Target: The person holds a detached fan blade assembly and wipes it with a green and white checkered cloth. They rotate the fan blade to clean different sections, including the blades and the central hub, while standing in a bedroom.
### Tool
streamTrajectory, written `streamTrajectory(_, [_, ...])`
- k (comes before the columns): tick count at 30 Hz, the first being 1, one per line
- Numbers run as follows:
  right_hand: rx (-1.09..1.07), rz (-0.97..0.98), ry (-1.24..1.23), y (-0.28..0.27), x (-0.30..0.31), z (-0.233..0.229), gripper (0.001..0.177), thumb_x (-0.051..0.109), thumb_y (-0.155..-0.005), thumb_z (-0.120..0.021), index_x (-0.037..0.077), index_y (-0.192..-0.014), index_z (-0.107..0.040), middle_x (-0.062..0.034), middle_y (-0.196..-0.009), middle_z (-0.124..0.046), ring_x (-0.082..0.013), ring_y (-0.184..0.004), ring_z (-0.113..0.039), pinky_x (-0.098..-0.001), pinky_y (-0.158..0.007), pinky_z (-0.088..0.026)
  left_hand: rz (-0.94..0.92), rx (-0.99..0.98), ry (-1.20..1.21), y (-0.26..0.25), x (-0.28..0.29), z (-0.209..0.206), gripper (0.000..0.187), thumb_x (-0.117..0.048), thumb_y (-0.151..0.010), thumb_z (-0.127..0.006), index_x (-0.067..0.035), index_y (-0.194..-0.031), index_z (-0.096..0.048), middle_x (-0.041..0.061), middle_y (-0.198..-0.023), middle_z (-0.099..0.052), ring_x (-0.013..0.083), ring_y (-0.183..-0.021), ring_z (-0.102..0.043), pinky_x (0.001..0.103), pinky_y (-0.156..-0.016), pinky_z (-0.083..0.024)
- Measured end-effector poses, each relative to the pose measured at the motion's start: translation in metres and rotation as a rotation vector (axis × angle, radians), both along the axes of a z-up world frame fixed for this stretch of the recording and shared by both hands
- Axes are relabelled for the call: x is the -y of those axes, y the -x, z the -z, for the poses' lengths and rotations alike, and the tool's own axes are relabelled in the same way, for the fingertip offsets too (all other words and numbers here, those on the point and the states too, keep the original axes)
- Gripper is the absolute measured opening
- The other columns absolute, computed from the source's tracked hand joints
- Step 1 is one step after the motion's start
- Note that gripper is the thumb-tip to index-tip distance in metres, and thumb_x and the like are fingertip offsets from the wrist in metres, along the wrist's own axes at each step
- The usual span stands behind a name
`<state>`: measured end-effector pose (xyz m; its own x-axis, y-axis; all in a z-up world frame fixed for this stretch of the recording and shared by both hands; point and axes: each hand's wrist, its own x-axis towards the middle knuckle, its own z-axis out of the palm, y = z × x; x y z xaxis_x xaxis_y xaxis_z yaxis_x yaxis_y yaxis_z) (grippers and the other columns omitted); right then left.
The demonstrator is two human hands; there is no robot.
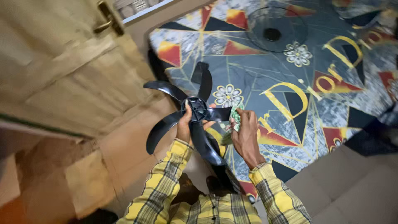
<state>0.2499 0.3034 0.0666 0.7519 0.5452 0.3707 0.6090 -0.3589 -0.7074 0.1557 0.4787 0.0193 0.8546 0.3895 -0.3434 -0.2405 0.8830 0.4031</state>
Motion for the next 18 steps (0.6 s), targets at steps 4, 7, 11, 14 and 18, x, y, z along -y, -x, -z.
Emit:
streamTrajectory(4, [0.011, -0.078, -0.162, 0.01, -0.042, 0.002, 0.051, 0.0, -0.079, -0.066, 0.001, -0.13, -0.059, -0.0179, -0.114, -0.057, -0.0333, -0.103, -0.06, -0.0441, -0.088, -0.048, 0.049, -0.041, -0.302, -0.041, -0.007, 0.017, 0.059, -0.047, -0.117, -0.06, -0.003, -0.155, -0.048, 0.011, -0.125, -0.06, 0.0203, -0.094, -0.06, 0.036, -0.079, -0.052])
streamTrajectory(7, [0.09, 0.103, -0.08, 0.006, -0.048, -0.003, 0.056, -0.004, -0.078, -0.07, 0.001, -0.132, -0.06, -0.0202, -0.115, -0.055, -0.0367, -0.106, -0.058, -0.0457, -0.09, -0.047, 0.248, -0.009, -0.232, -0.048, -0.047, 0.008, 0.053, -0.049, -0.097, -0.056, -0.022, -0.143, -0.053, 0.008, -0.117, -0.069, 0.0279, -0.095, -0.07, 0.046, -0.083, -0.06])
streamTrajectory(11, [-0.137, 0.325, -0.156, 0.029, -0.073, -0.004, 0.05, 0.0, -0.085, -0.065, 0.005, -0.134, -0.056, -0.0177, -0.118, -0.052, -0.0313, -0.106, -0.059, -0.0398, -0.091, -0.05, 0.431, -0.004, -0.181, -0.049, -0.095, 0.016, 0.06, -0.051, -0.096, -0.054, -0.004, -0.134, -0.057, 0.015, -0.109, -0.074, 0.0299, -0.095, -0.074, 0.046, -0.085, -0.064])
streamTrajectory(14, [-0.051, 0.393, -0.053, 0.052, -0.113, -0.014, 0.049, 0.004, -0.083, -0.067, 0.004, -0.131, -0.061, -0.0184, -0.114, -0.052, -0.0359, -0.109, -0.054, -0.0445, -0.094, -0.043, 0.544, 0.087, -0.136, -0.063, -0.103, 0.045, 0.054, -0.047, -0.112, -0.058, -0.001, -0.141, -0.055, 0.016, -0.114, -0.068, 0.0334, -0.097, -0.069, 0.05, -0.089, -0.06])
streamTrajectory(18, [0.042, 0.701, 0.078, 0.068, -0.098, -0.019, 0.045, 0.004, -0.082, -0.07, 0.0, -0.127, -0.065, -0.0194, -0.115, -0.055, -0.0389, -0.112, -0.051, -0.0509, -0.097, -0.036, 0.821, 0.116, -0.047, -0.073, -0.108, 0.025, 0.063, -0.051, -0.101, -0.053, 0.0, -0.139, -0.055, 0.017, -0.125, -0.071, 0.0297, -0.11, -0.071, 0.043, -0.096, -0.06])
